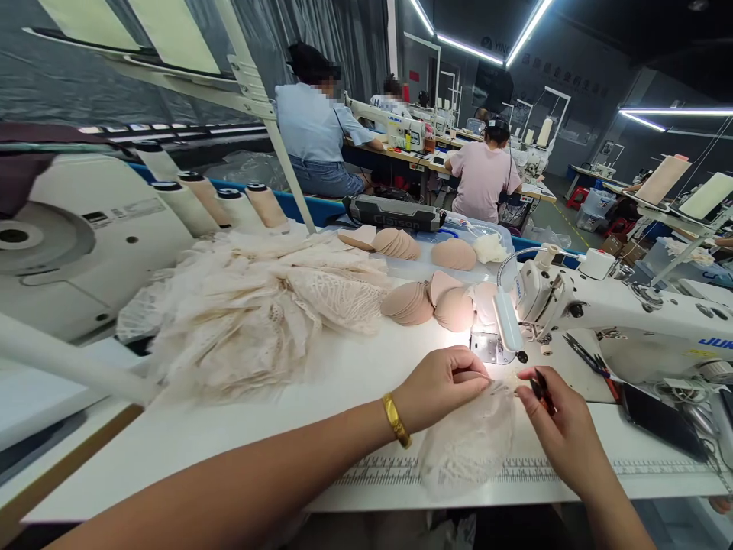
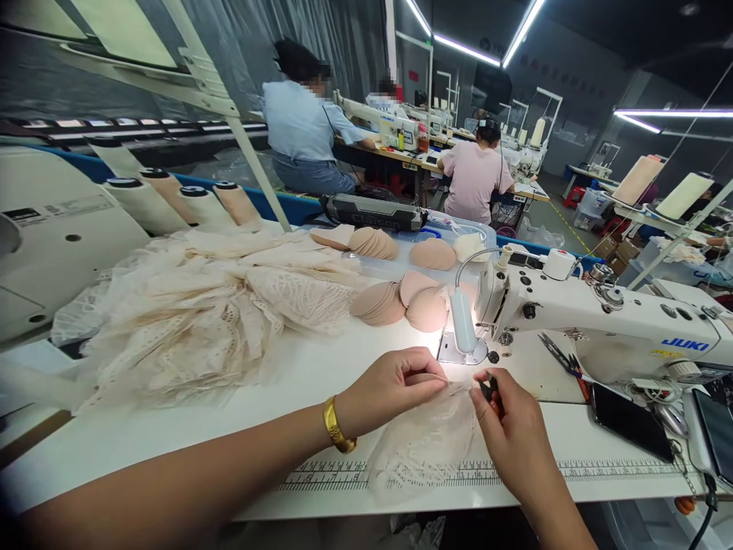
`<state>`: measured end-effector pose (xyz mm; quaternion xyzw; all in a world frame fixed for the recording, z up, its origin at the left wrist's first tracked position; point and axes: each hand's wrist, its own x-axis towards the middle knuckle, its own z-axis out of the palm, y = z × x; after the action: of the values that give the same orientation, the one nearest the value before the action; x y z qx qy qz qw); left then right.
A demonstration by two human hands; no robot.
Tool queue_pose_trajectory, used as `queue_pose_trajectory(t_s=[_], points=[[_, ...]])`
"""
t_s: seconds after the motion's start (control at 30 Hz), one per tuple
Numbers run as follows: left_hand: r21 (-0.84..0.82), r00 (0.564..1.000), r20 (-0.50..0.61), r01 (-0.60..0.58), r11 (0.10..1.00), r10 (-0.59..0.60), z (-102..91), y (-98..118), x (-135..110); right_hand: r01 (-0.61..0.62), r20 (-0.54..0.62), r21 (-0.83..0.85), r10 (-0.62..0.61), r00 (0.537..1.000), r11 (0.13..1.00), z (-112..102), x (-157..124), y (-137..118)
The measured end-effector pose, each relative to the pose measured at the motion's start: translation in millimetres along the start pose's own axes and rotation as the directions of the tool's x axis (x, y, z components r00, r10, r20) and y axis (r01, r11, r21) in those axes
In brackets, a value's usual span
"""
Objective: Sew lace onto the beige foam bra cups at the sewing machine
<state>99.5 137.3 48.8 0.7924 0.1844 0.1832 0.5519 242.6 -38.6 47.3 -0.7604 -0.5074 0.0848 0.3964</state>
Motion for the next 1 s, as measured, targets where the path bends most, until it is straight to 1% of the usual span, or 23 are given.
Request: queue_pose_trajectory(t_s=[0.1, 0.2, 0.27, 0.33, 0.4, 0.47, 0.5, 0.53, 0.57, 0.6, 0.63, 0.7, 0.73, 0.77, 0.8, 0.83, 0.87, 0.9, 0.93, 1.0], points=[[0.042, 0.987, 0.066, -0.152, 0.987, 0.149, 0.2, 1, -3, 0.058, 0.155, 0.026, -0.061, 0.986, 0.998, 1, 8, -12], [0.032, 0.973, 0.104, -0.209, 0.977, 0.205, -2.0, 1, -4, 0.009, 0.294, 0.1, -0.038, 0.955, 0.995, 7, 15, -11], [-0.012, 0.969, 0.161, -0.189, 0.982, 0.189, -3.8, 0, -4, -0.055, 0.328, 0.203, -0.015, 0.945, 0.978, 11, 16, -6], [-0.049, 0.967, 0.21, -0.136, 0.99, 0.143, -4.7, 0, -3, -0.126, 0.325, 0.343, 0.008, 0.946, 0.931, 14, 16, 0], [-0.063, 0.974, 0.21, -0.076, 0.995, 0.088, -4.6, 0, -2, -0.213, 0.315, 0.495, 0.054, 0.947, 0.843, 18, 15, 5], [-0.063, 0.981, 0.188, -0.036, 0.997, 0.048, -3.8, 0, -1, -0.297, 0.319, 0.603, 0.117, 0.941, 0.741, 22, 13, 8], [-0.07, 0.982, 0.185, -0.02, 0.997, 0.032, -3.4, 0, -1, -0.316, 0.312, 0.629, 0.141, 0.939, 0.71, 25, 12, 8], [-0.077, 0.982, 0.187, -0.008, 0.997, 0.022, -2.9, 0, -1, -0.312, 0.292, 0.632, 0.155, 0.944, 0.709, 27, 10, 8], [-0.08, 0.981, 0.196, 0.002, 0.997, 0.014, -2.5, 0, -1, -0.281, 0.249, 0.611, 0.158, 0.956, 0.74, 29, 8, 7], [-0.08, 0.978, 0.21, 0.012, 0.997, 0.005, -2.1, 0, 0, -0.23, 0.192, 0.559, 0.146, 0.97, 0.797, 31, 6, 6], [-0.074, 0.974, 0.225, 0.021, 0.997, -0.004, -1.6, 0, 0, -0.166, 0.131, 0.474, 0.118, 0.984, 0.865, 33, 4, 6], [-0.049, 0.97, 0.242, 0.025, 0.998, -0.012, -0.8, 1, -1, -0.012, 0.008, 0.22, 0.011, 1.0, 0.975, 35, 2, 10], [-0.042, 0.97, 0.242, 0.023, 0.999, -0.012, -0.4, 2, -2, 0.057, -0.061, 0.069, -0.053, 0.997, 0.996, 34, 3, 14], [-0.043, 0.972, 0.237, 0.021, 0.999, -0.011, -0.2, 3, -2, 0.102, -0.132, -0.078, -0.112, 0.985, 0.992, 33, 4, 19], [-0.049, 0.974, 0.227, 0.018, 0.999, -0.006, 0.0, 5, -3, 0.119, -0.209, -0.206, -0.162, 0.964, 0.971, 31, 6, 25], [-0.059, 0.976, 0.219, 0.017, 0.998, -0.004, 0.1, 6, -4, 0.095, -0.283, -0.293, -0.182, 0.942, 0.951, 29, 8, 30], [-0.07, 0.977, 0.214, 0.023, 0.997, -0.007, 0.1, 6, -4, 0.064, -0.323, -0.331, -0.177, 0.93, 0.942, 26, 9, 34], [-0.076, 0.978, 0.206, 0.032, 0.997, -0.016, 0.0, 6, -4, 0.042, -0.331, -0.327, -0.156, 0.931, 0.944, 23, 9, 36], [-0.078, 0.98, 0.198, 0.044, 0.996, -0.027, 0.0, 6, -4, 0.035, -0.308, -0.288, -0.127, 0.943, 0.957, 21, 8, 35], [-0.097, 0.98, 0.193, 0.072, 0.993, -0.052, 0.1, 4, -2, 0.066, -0.217, -0.172, -0.103, 0.971, 0.983, 21, 3, 25]])
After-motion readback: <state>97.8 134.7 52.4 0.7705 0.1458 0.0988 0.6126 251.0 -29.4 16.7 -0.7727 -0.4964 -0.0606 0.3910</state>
